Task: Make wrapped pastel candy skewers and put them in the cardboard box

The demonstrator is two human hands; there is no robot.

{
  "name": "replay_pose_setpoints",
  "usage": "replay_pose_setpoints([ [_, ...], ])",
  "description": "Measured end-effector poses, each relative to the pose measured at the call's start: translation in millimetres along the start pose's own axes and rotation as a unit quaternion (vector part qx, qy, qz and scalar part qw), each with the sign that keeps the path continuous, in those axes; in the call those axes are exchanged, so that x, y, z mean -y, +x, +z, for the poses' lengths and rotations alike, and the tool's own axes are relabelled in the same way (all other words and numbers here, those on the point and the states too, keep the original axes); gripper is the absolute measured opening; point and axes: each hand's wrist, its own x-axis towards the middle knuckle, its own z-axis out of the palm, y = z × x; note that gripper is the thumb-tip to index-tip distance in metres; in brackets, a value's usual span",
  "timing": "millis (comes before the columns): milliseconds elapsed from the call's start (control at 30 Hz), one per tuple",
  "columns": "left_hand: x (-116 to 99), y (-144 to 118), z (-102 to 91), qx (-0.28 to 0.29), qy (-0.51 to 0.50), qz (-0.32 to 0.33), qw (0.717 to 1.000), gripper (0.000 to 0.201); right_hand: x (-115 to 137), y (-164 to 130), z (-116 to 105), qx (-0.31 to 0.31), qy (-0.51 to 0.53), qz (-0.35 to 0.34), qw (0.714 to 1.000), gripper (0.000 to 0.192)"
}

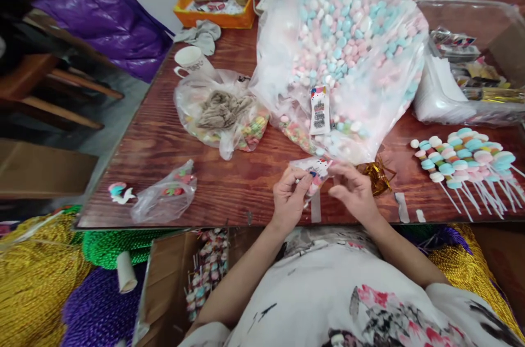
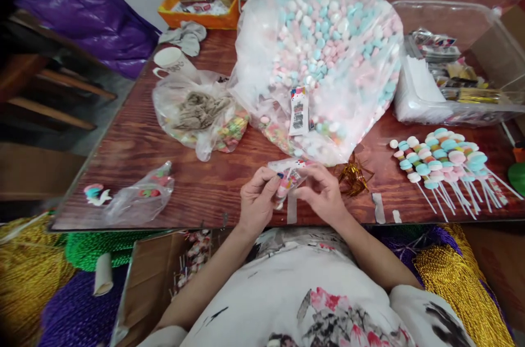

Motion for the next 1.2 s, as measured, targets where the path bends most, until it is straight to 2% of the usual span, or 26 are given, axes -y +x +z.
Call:
replay_pose_setpoints([
  [67,3,-2,3.3,-0.029,-0.011,0.042,0.999,0.024,2,-3,5,0.019,-0.049,-0.023,0.998,0.012],
  [133,7,-5,8.5,-0.044,-0.055,0.047,0.996,0.017,4,-4,9,0.002,-0.066,-0.045,0.997,0.005],
  [233,12,-12,14.5,-0.043,-0.139,-0.018,0.989,0.018,4,-2,11,-0.03,-0.096,-0.091,0.991,0.011],
  [300,12,-15,16.0,-0.041,-0.193,-0.08,0.977,0.026,2,0,10,-0.03,-0.137,-0.153,0.978,0.012],
  [400,4,-18,16.6,-0.008,-0.266,-0.159,0.951,0.03,-1,0,7,-0.034,-0.184,-0.228,0.955,0.019],
  [567,-8,-22,17.5,0.099,-0.355,-0.241,0.898,0.031,0,-1,2,-0.04,-0.248,-0.28,0.927,0.023],
  [633,-8,-21,16.5,0.141,-0.349,-0.254,0.891,0.036,-1,-1,2,-0.045,-0.23,-0.268,0.934,0.021],
  [700,-5,-18,13.9,0.177,-0.308,-0.257,0.899,0.039,-4,1,3,-0.029,-0.188,-0.21,0.959,0.014],
  [767,-2,-13,9.4,0.188,-0.262,-0.257,0.911,0.04,-5,3,2,-0.011,-0.166,-0.153,0.974,0.01],
  [800,-1,-11,6.4,0.183,-0.246,-0.259,0.916,0.039,-4,4,0,-0.006,-0.18,-0.151,0.972,0.01],
  [867,0,-6,-0.9,0.168,-0.237,-0.268,0.919,0.038,-1,5,-7,0.013,-0.259,-0.224,0.94,0.013],
  [900,0,-4,-5.2,0.172,-0.238,-0.273,0.916,0.037,2,6,-12,0.038,-0.314,-0.278,0.907,0.02],
  [933,1,-3,-9.7,0.192,-0.24,-0.28,0.91,0.037,5,7,-17,0.076,-0.368,-0.33,0.866,0.028],
  [1000,1,-1,-18.6,0.273,-0.236,-0.29,0.886,0.036,11,8,-25,0.167,-0.443,-0.402,0.784,0.034],
  [1033,2,-1,-22.4,0.322,-0.231,-0.296,0.869,0.037,14,9,-29,0.203,-0.458,-0.42,0.757,0.033],
  [1067,2,-2,-25.6,0.367,-0.223,-0.302,0.851,0.038,16,8,-31,0.231,-0.463,-0.431,0.739,0.03],
  [1133,3,-2,-29.7,0.429,-0.194,-0.313,0.825,0.04,18,6,-32,0.262,-0.453,-0.446,0.727,0.02],
  [1200,1,-1,-31.3,0.473,-0.129,-0.297,0.819,0.041,16,3,-29,0.279,-0.452,-0.435,0.727,0.014],
])
